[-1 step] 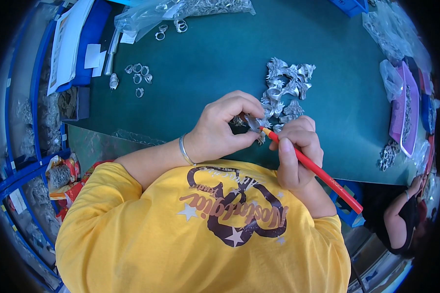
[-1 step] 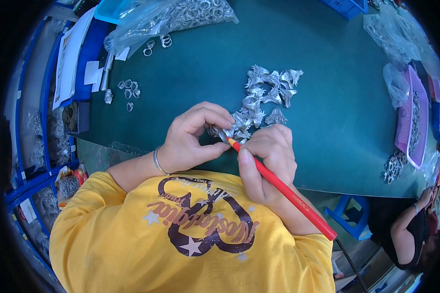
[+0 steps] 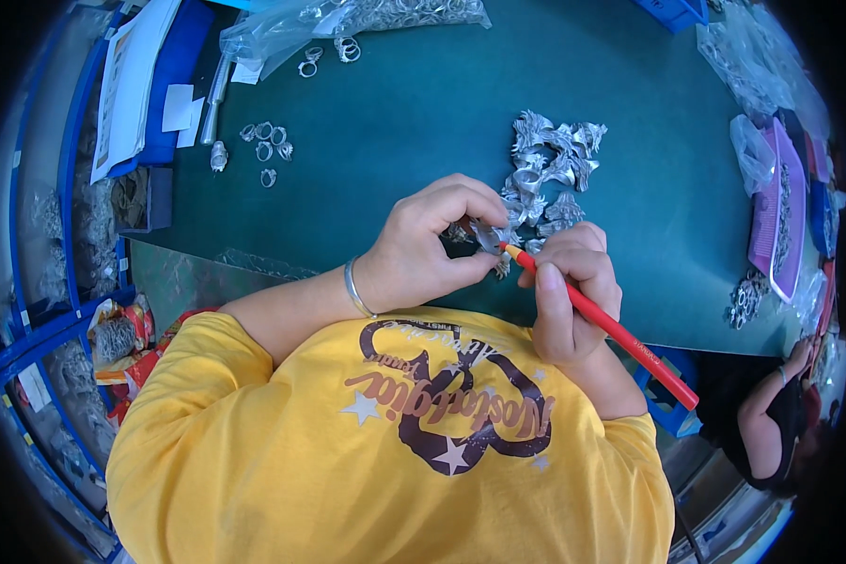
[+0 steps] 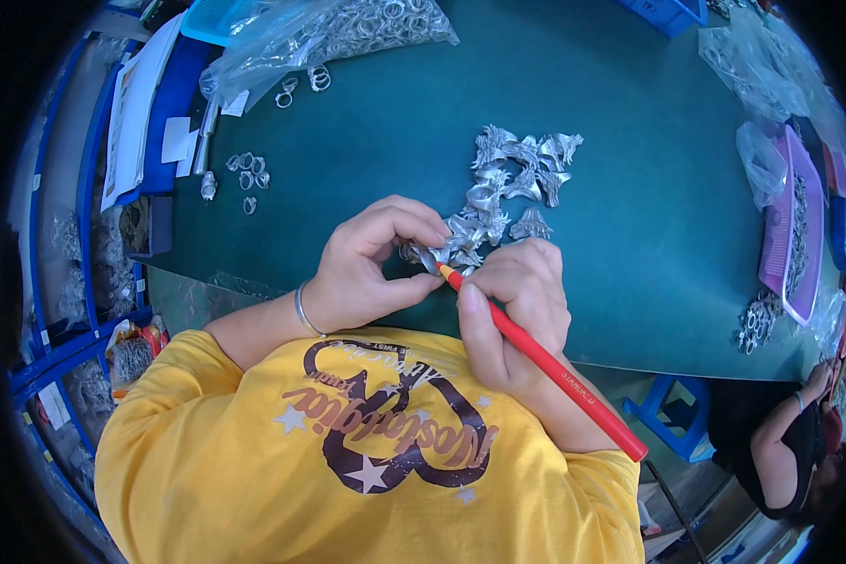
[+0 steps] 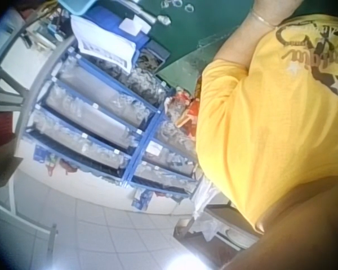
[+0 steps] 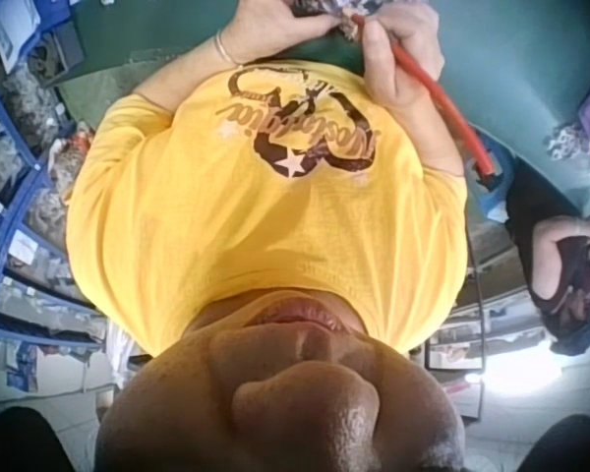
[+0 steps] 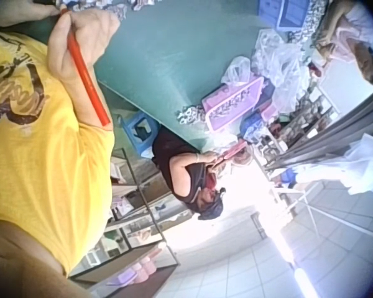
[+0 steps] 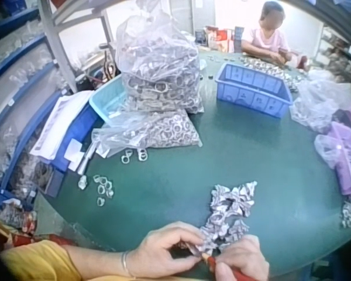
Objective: The person marks small metal components with a red marker. They pick up a component from a pile on a green table, apply the marker to it, and then place it back into the pile or a tray, repeating this for several items.
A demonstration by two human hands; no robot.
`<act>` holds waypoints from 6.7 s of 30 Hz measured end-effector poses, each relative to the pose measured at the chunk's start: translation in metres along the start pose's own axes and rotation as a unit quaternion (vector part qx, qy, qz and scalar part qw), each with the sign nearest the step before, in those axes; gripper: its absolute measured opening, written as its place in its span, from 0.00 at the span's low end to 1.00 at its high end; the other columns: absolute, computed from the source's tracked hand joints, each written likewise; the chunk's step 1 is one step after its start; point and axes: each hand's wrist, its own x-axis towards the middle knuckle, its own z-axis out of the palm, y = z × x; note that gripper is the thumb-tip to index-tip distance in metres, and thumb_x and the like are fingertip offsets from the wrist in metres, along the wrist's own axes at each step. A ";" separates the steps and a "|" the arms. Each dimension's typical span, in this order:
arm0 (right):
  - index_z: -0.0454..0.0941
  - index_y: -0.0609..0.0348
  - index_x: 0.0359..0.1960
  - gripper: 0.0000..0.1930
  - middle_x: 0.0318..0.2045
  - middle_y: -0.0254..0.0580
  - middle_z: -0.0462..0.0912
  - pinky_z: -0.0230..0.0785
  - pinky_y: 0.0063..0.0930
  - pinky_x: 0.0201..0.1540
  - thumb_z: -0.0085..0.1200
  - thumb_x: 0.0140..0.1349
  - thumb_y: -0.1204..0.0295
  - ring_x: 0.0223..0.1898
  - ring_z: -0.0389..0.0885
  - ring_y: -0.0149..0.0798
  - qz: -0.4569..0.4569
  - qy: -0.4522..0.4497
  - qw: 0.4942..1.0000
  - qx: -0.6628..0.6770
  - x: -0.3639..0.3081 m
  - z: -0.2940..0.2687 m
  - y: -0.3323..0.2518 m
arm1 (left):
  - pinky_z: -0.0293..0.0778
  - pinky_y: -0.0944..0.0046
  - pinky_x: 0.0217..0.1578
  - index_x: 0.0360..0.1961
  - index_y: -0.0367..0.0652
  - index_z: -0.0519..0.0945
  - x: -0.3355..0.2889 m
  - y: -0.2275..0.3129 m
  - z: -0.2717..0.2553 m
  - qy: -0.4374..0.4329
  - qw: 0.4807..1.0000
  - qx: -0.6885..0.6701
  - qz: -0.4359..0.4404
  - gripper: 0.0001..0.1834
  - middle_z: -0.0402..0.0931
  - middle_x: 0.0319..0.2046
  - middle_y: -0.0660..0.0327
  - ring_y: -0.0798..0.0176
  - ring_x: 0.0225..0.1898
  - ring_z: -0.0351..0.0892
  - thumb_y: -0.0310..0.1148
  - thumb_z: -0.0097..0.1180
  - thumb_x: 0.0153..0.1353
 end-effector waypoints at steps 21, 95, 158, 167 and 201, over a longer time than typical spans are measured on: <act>0.68 0.63 0.39 0.13 0.32 0.37 0.76 0.70 0.16 0.36 0.54 0.53 0.88 0.31 0.74 0.24 0.343 0.064 0.915 0.204 0.002 0.007 0.001 | 0.78 0.65 0.42 0.46 0.29 0.72 0.002 0.012 -0.004 -0.026 0.910 -0.357 -0.210 0.15 0.76 0.39 0.50 0.59 0.40 0.80 0.20 0.55 0.57; 0.69 0.63 0.36 0.12 0.33 0.42 0.79 0.69 0.17 0.34 0.58 0.51 0.85 0.30 0.75 0.26 0.196 0.081 0.971 0.109 -0.006 0.007 0.013 | 0.77 0.67 0.41 0.42 0.34 0.75 0.010 0.003 0.006 -0.026 0.971 -0.189 -0.142 0.17 0.70 0.43 0.56 0.64 0.44 0.75 0.16 0.61 0.49; 0.63 0.57 0.33 0.04 0.20 0.36 0.73 0.59 0.35 0.40 0.44 0.60 0.74 0.24 0.71 0.33 0.042 0.046 0.996 0.057 -0.007 -0.011 0.002 | 0.70 0.73 0.31 0.39 0.36 0.78 0.001 0.000 0.002 -0.014 0.998 -0.042 -0.053 0.20 0.77 0.36 0.60 0.72 0.34 0.75 0.23 0.70 0.42; 0.63 0.56 0.34 0.04 0.21 0.36 0.74 0.59 0.35 0.40 0.44 0.60 0.73 0.25 0.71 0.33 0.038 0.028 0.997 0.053 -0.007 -0.012 0.002 | 0.73 0.76 0.28 0.38 0.33 0.77 -0.002 -0.001 0.006 0.014 0.980 -0.158 -0.120 0.20 0.78 0.29 0.61 0.75 0.28 0.76 0.26 0.70 0.44; 0.66 0.60 0.31 0.03 0.23 0.39 0.74 0.60 0.32 0.36 0.44 0.60 0.75 0.28 0.69 0.37 0.047 0.131 0.989 0.048 -0.007 0.000 -0.003 | 0.73 0.60 0.42 0.46 0.44 0.78 0.200 0.091 -0.208 0.288 0.763 0.540 0.208 0.19 0.78 0.42 0.53 0.50 0.43 0.77 0.40 0.57 0.55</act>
